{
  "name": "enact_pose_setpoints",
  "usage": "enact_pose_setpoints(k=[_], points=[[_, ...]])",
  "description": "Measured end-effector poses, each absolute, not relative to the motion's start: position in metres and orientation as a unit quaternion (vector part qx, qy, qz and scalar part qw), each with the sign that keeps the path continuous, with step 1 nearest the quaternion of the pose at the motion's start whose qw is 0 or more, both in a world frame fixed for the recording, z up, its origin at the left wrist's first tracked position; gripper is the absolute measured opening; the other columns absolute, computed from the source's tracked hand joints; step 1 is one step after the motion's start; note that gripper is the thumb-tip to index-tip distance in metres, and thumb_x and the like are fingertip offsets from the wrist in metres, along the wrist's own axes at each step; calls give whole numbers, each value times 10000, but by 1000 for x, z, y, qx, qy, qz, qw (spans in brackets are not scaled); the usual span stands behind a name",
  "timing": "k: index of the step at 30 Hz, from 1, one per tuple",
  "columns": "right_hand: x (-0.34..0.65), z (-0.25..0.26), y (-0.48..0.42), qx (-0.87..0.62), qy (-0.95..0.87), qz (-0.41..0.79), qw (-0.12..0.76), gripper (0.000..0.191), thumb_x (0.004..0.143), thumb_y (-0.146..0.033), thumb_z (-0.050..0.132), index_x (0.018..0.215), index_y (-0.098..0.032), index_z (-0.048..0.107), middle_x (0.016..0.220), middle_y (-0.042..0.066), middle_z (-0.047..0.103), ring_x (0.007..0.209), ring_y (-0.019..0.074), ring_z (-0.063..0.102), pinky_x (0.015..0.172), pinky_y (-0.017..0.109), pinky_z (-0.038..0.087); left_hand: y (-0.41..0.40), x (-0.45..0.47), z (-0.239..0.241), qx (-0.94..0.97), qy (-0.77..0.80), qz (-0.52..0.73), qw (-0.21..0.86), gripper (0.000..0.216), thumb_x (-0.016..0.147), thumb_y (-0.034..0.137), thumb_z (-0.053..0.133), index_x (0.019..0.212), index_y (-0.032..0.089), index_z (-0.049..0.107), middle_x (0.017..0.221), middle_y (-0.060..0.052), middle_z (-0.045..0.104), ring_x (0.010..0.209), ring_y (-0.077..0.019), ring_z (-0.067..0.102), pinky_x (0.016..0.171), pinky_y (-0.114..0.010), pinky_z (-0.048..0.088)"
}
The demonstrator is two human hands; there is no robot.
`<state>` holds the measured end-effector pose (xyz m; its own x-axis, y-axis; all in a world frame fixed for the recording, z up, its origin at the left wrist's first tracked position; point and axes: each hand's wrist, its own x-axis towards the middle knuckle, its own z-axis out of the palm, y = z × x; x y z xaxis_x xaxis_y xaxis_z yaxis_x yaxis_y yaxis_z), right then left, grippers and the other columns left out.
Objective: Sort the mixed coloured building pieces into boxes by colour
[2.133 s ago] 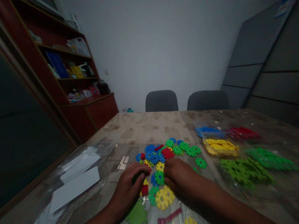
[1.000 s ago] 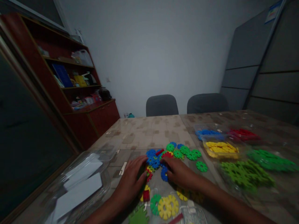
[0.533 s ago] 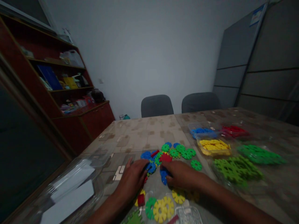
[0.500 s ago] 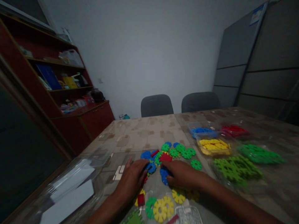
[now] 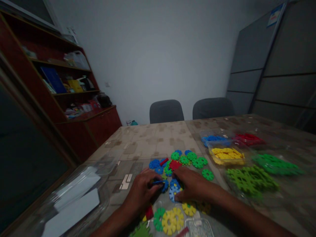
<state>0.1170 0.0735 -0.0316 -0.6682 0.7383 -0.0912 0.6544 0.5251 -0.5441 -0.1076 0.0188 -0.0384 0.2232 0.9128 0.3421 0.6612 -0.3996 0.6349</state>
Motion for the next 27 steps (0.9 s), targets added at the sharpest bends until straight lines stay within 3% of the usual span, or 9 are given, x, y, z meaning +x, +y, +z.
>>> enact_pose_setpoints(k=[4,8,12,17,21,23,27], points=[[117,-31,74,-394,-862,307,88,380,628,-262,831,954,-186,649,979,30,621,898,204,540,712,279,366,17,-103,-33,714,552,361,236,119,810,265,648,773,181,723,805,-57,728,789,-226,658,739,-313,491],[118,-24,78,-367,-857,347,98,207,681,-122,772,852,-183,672,788,-33,603,745,139,529,625,238,335,16,-102,-34,704,552,353,273,301,906,344,540,706,162,674,713,-34,658,697,-185,594,646,-274,452],[119,-19,84,-356,-850,369,119,156,714,-68,712,835,-162,678,698,-46,579,638,113,495,558,228,315,14,-108,-32,730,511,267,367,274,914,337,544,770,143,673,690,-1,625,634,-140,546,585,-227,401],[107,-27,77,-347,-850,362,160,231,752,-56,649,952,-161,696,767,-18,638,702,137,543,610,232,356,10,-120,-19,794,470,144,359,208,862,262,622,679,166,651,622,36,589,583,-120,522,558,-205,372],[94,-38,64,-324,-859,356,171,369,770,-129,674,1130,-207,662,1045,38,705,939,206,612,798,281,421,7,-125,-6,801,443,107,388,187,878,183,566,743,186,696,653,19,653,581,-129,575,567,-205,419],[91,-42,60,-331,-862,346,167,334,767,-180,699,1097,-210,663,1107,59,697,1023,243,600,862,315,409,7,-127,0,814,438,108,367,205,905,200,546,807,203,726,713,4,692,640,-145,609,611,-214,450],[91,-42,62,-369,-850,335,169,316,706,-157,730,1006,-185,633,1028,56,671,948,231,577,791,297,394,10,-126,2,839,441,152,282,206,926,214,541,948,232,745,915,-28,728,859,-186,649,787,-255,468]])
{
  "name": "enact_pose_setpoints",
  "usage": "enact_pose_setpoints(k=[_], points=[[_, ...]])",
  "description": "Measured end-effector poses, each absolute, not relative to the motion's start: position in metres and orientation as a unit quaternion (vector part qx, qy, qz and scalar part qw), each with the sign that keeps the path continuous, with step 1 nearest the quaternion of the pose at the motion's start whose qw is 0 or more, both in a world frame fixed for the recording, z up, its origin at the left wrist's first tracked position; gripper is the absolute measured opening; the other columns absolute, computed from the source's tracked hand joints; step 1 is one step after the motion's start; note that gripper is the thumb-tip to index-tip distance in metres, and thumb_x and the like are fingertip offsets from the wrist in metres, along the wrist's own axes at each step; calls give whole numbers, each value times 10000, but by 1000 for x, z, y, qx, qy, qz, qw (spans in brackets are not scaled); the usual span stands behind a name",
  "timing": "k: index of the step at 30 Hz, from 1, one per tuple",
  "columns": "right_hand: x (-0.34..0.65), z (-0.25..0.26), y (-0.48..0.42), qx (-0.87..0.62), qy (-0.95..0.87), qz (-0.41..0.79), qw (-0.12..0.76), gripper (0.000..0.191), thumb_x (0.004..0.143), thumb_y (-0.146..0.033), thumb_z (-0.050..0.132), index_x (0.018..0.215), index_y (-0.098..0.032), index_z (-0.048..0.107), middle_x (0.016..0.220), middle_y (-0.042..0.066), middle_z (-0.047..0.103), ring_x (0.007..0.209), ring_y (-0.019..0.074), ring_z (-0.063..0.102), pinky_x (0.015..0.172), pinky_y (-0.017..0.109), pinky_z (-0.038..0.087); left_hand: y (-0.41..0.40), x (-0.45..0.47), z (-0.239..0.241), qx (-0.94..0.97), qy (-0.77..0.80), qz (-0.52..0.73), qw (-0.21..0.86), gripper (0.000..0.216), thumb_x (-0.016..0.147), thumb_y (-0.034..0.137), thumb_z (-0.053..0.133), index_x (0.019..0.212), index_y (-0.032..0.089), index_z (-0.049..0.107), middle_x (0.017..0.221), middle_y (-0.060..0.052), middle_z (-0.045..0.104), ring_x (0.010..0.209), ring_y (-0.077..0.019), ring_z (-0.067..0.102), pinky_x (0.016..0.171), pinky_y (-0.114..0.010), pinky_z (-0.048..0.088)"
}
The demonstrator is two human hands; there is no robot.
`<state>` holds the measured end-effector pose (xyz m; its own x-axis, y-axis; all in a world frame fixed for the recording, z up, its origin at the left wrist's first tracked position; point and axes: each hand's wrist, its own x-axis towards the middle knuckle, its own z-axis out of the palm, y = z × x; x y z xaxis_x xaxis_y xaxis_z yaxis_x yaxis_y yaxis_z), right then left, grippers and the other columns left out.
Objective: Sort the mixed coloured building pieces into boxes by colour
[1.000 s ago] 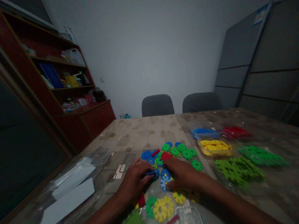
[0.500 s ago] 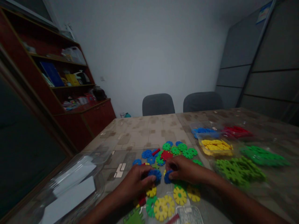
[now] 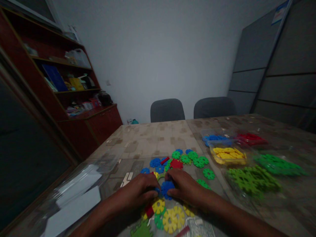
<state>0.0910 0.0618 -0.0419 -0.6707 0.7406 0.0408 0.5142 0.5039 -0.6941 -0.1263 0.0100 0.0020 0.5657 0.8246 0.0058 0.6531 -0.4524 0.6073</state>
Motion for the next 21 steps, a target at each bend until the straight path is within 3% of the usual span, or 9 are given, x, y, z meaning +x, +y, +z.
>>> enact_pose_setpoints(k=[3,7,12,21], points=[[95,-36,66,-380,-839,350,171,277,664,-80,717,894,-180,600,881,0,630,809,171,544,681,247,364,15,-125,-8,829,465,181,252,163,882,204,588,936,215,741,912,-33,715,858,-196,644,772,-257,451],[102,-28,68,-364,-828,394,162,215,676,-55,698,809,-179,582,723,-58,553,682,122,501,574,210,320,19,-121,-28,773,528,220,273,146,794,175,614,907,180,707,768,4,678,718,-177,611,643,-232,417],[105,-26,74,-356,-821,405,189,227,678,-52,718,794,-183,574,706,-70,537,665,111,486,571,207,311,19,-119,-33,746,551,255,274,101,786,186,582,868,162,636,668,26,613,618,-156,559,555,-217,370],[102,-22,67,-342,-827,385,227,230,687,-43,729,797,-184,586,758,-52,575,725,122,526,623,208,348,14,-106,-35,719,535,302,325,98,793,144,523,870,182,572,696,22,626,629,-150,584,575,-216,411]])
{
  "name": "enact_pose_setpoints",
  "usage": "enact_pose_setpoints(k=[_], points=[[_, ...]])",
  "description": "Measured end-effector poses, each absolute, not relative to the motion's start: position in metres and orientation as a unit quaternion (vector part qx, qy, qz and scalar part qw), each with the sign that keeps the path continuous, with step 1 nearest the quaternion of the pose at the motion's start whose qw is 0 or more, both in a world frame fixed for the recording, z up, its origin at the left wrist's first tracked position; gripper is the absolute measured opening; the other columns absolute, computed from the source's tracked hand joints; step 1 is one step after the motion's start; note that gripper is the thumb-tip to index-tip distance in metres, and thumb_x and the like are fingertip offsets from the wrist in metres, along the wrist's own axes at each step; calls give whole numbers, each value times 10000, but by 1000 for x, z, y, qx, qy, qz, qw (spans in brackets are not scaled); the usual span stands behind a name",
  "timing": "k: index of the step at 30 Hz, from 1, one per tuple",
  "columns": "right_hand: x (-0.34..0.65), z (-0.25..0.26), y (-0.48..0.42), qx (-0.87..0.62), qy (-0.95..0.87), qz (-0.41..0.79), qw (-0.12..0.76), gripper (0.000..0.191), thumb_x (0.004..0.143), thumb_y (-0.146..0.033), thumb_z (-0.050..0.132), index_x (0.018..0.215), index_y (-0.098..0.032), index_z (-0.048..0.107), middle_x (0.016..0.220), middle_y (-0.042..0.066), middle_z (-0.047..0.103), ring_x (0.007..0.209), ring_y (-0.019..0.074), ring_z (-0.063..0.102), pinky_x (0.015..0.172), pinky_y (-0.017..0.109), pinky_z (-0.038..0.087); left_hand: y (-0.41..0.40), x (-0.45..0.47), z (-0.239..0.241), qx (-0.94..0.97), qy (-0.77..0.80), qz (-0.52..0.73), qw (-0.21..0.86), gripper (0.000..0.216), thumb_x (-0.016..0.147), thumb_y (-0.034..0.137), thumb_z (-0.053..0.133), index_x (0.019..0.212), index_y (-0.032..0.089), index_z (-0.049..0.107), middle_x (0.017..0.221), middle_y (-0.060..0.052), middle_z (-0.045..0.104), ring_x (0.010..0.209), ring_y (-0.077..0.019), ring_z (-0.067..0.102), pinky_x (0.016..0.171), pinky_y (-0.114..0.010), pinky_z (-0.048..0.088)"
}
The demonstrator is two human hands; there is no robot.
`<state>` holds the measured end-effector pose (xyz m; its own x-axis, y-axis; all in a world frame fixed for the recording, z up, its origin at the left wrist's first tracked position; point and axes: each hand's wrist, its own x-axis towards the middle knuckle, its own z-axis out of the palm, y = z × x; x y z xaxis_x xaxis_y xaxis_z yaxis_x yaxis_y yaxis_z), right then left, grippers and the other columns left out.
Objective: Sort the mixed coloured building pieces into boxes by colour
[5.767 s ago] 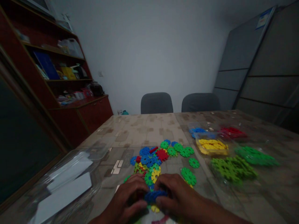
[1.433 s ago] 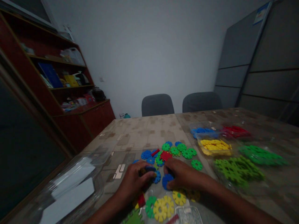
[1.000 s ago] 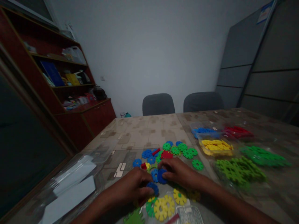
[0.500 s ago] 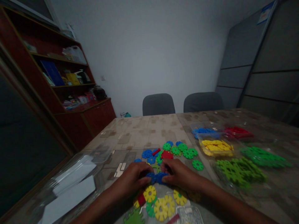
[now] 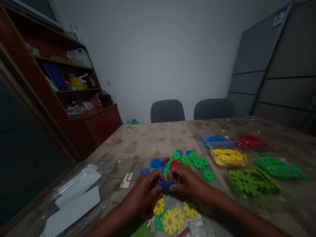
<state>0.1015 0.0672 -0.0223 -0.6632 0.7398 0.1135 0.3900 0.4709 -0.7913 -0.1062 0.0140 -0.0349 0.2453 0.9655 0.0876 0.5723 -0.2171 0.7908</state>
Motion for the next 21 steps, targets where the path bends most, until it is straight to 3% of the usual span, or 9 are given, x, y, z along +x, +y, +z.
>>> enact_pose_setpoints(k=[4,9,13,17,21], points=[[101,-21,68,-348,-831,368,230,214,694,-58,726,805,-187,596,699,-67,570,655,112,523,567,200,327,14,-102,-38,690,500,352,387,137,793,132,522,916,193,536,795,-2,662,698,-152,632,633,-225,457],[120,-9,88,-398,-826,293,273,165,727,-93,689,815,-200,599,702,-39,609,674,145,551,595,233,331,15,-106,-31,710,524,338,326,101,844,190,525,921,178,590,830,-33,672,730,-168,614,652,-245,450],[154,9,114,-458,-792,230,332,117,754,-169,671,835,-213,600,773,9,666,737,190,609,654,274,403,16,-108,-32,738,522,308,296,135,854,195,505,882,174,635,750,-13,648,647,-155,581,589,-231,423],[195,20,142,-526,-731,204,383,100,776,-248,646,851,-210,591,733,19,682,609,184,640,567,271,467,17,-110,-37,753,512,296,288,164,851,178,508,909,175,662,787,-20,668,643,-151,595,587,-227,437],[230,20,164,-583,-661,199,428,220,823,-201,549,1038,-180,592,810,65,728,609,192,702,572,291,552,17,-110,-38,762,509,297,268,177,849,166,510,897,173,680,814,-33,681,700,-167,617,630,-240,454]])
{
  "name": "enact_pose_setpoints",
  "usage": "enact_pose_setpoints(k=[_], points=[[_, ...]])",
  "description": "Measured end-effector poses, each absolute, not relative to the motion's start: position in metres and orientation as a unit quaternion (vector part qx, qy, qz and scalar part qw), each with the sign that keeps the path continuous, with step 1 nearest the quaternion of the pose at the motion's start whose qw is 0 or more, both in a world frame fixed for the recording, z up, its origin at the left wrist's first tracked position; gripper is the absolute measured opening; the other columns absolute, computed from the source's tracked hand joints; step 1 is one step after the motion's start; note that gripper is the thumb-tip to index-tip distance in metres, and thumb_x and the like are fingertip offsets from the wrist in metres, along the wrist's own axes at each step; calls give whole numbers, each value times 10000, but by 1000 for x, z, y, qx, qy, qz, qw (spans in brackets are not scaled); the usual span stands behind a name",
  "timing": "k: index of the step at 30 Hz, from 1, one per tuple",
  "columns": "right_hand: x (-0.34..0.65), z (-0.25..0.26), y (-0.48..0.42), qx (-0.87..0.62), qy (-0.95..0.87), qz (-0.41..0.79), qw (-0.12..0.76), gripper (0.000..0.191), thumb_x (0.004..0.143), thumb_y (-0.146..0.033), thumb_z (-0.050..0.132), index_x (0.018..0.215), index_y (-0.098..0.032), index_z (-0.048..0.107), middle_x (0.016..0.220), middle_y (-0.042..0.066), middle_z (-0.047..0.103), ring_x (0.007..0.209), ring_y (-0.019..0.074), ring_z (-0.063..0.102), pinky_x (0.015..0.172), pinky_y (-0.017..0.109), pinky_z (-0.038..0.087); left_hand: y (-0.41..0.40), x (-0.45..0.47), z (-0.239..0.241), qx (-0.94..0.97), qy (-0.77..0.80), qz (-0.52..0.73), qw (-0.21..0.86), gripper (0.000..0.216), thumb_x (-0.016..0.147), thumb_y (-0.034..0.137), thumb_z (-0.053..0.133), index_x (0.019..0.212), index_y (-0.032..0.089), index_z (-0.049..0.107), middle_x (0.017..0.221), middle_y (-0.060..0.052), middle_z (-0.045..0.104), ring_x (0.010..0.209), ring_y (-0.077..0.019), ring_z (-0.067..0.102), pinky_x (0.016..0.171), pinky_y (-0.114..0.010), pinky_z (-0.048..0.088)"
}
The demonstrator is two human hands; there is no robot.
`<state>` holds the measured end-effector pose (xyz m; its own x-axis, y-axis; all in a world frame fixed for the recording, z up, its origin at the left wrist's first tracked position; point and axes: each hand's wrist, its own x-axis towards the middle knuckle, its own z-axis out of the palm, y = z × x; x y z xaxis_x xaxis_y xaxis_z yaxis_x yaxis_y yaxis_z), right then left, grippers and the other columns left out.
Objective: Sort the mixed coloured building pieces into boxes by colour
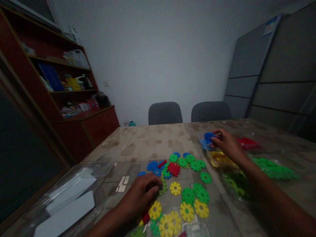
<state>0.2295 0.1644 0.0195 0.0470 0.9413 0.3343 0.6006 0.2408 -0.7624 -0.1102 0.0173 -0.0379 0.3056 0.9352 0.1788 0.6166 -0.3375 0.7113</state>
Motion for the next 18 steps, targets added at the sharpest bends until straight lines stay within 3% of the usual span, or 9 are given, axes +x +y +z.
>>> enact_pose_setpoints(k=[3,6,12,15,18], points=[[247,18,173,-605,-633,201,439,345,798,-115,503,1127,-146,603,938,128,748,702,216,738,666,339,592,19,-111,-37,774,497,300,253,179,853,172,514,886,178,690,852,-46,695,782,-190,638,715,-274,472],[255,21,173,-608,-632,200,437,325,756,-95,524,1048,-134,663,1034,166,742,804,253,742,768,400,589,21,-112,-38,782,481,308,249,178,868,192,515,890,186,692,885,-54,705,818,-200,647,760,-297,481],[241,48,143,-531,-701,251,405,268,825,-239,559,1045,-170,695,1076,115,744,896,249,725,813,382,579,23,-116,-38,784,472,324,238,197,904,202,492,869,190,686,895,-58,711,830,-202,666,758,-291,491],[218,61,112,-424,-797,286,320,308,877,-331,571,1127,-190,685,1133,94,730,994,244,694,867,361,550,24,-118,-36,776,481,350,209,208,909,196,486,854,193,687,892,-60,720,836,-207,674,779,-304,497],[195,65,79,-348,-869,312,164,308,917,-314,569,1193,-219,670,1118,73,729,979,223,680,835,323,535,25,-120,-35,767,488,381,167,192,902,181,504,865,195,692,924,-58,738,881,-210,688,814,-310,505]])
